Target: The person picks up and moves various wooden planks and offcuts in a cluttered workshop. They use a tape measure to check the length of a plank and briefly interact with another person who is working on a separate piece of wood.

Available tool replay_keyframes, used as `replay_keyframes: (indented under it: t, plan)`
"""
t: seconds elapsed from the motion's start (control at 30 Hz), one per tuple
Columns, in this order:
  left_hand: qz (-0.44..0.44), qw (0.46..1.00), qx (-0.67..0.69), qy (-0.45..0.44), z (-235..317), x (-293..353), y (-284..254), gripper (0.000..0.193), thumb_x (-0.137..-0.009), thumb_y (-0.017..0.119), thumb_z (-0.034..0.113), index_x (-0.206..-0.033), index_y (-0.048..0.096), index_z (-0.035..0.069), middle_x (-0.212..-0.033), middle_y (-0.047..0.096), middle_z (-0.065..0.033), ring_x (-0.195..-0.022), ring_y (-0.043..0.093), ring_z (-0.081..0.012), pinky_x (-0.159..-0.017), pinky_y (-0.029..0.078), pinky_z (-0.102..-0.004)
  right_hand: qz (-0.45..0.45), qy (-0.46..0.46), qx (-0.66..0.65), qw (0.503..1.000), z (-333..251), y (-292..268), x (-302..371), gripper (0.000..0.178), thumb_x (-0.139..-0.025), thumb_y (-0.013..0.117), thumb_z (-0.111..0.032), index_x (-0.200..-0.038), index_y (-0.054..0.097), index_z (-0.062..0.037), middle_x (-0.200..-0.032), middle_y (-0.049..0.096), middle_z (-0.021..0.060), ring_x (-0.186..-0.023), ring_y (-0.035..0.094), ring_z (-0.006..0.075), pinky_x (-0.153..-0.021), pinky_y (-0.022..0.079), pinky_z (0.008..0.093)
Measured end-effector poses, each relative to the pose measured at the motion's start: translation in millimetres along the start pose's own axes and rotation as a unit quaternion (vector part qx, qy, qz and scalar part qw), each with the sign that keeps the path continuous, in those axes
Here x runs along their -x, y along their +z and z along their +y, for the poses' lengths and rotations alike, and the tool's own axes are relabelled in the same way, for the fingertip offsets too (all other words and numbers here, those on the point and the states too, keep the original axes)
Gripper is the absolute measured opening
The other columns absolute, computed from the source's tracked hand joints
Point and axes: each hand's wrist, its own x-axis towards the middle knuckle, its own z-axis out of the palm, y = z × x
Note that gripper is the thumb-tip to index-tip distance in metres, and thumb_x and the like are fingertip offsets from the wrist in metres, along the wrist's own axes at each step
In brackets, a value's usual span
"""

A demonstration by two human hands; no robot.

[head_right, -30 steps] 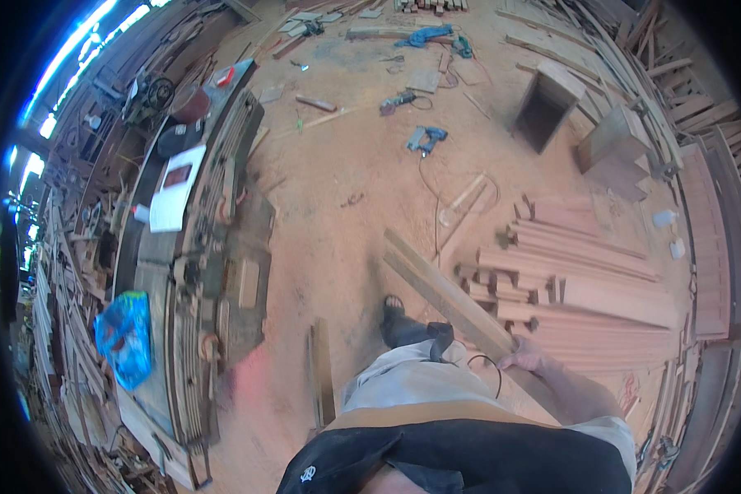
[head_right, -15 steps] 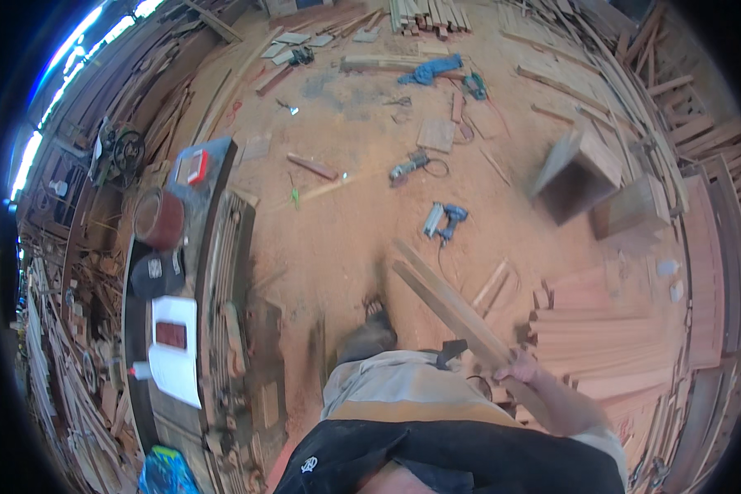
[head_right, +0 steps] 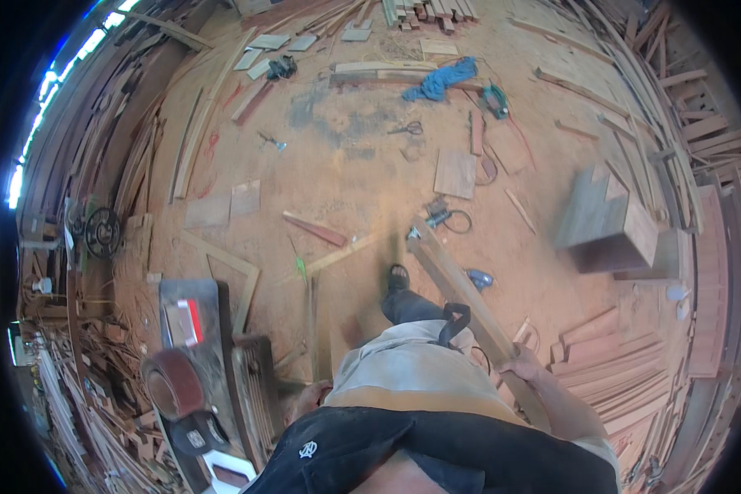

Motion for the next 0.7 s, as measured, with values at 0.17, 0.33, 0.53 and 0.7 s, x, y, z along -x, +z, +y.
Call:
replay_keyframes:
  t: [0.17,0.33,0.53,0.7]
  plan:
    - [0.052,0.986,0.132,-0.087,176.3,-38.0,30.9,0.033,-0.078,0.078,0.015,-0.107,0.074,-0.002,-0.097,0.077,-0.0114,-0.079,0.072,-0.0239,-0.072,0.057,-0.0372,0.009,-0.003,0.042,0.999,-161.2,-37.6,-100.3,0.101,-0.06,0.093,-0.024,-0.144,0.048,0.0103,-0.125,0.066,0.0223,-0.112,0.066,0.0294,-0.098,0.053,0.039]
    - [0.096,0.994,0.022,-0.049,297.8,-131.1,23.2,0.028,-0.087,0.071,0.018,-0.107,0.074,-0.001,-0.098,0.076,-0.0125,-0.08,0.072,-0.0261,-0.074,0.057,-0.0379,-0.009,-0.027,0.009,1.0,-324.0,-53.9,-182.9,0.095,-0.061,0.092,-0.022,-0.141,0.051,0.0096,-0.124,0.066,0.0215,-0.108,0.068,0.0289,-0.094,0.055,0.039]
    - [0.084,0.996,-0.008,-0.034,485.7,-265.5,-14.3,0.029,-0.093,0.065,0.025,-0.108,0.075,0.003,-0.102,0.076,-0.0107,-0.086,0.07,-0.0229,-0.081,0.054,-0.0371,-0.006,-0.012,-0.064,0.998,-558.6,-47.0,-275.9,0.084,-0.064,0.09,-0.018,-0.135,0.055,0.0089,-0.116,0.069,0.0192,-0.1,0.069,0.0267,-0.089,0.056,0.0371]
    - [0.011,0.999,0.026,-0.039,680.5,-338.9,-34.6,0.031,-0.097,0.059,0.03,-0.109,0.076,0.007,-0.105,0.075,-0.0091,-0.091,0.069,-0.0202,-0.086,0.052,-0.0365,-0.017,-0.027,-0.072,0.997,-739.7,-49.2,-354.3,0.102,-0.066,0.086,-0.016,-0.151,0.037,0.0115,-0.129,0.064,0.0247,-0.111,0.067,0.0303,-0.096,0.054,0.0394]
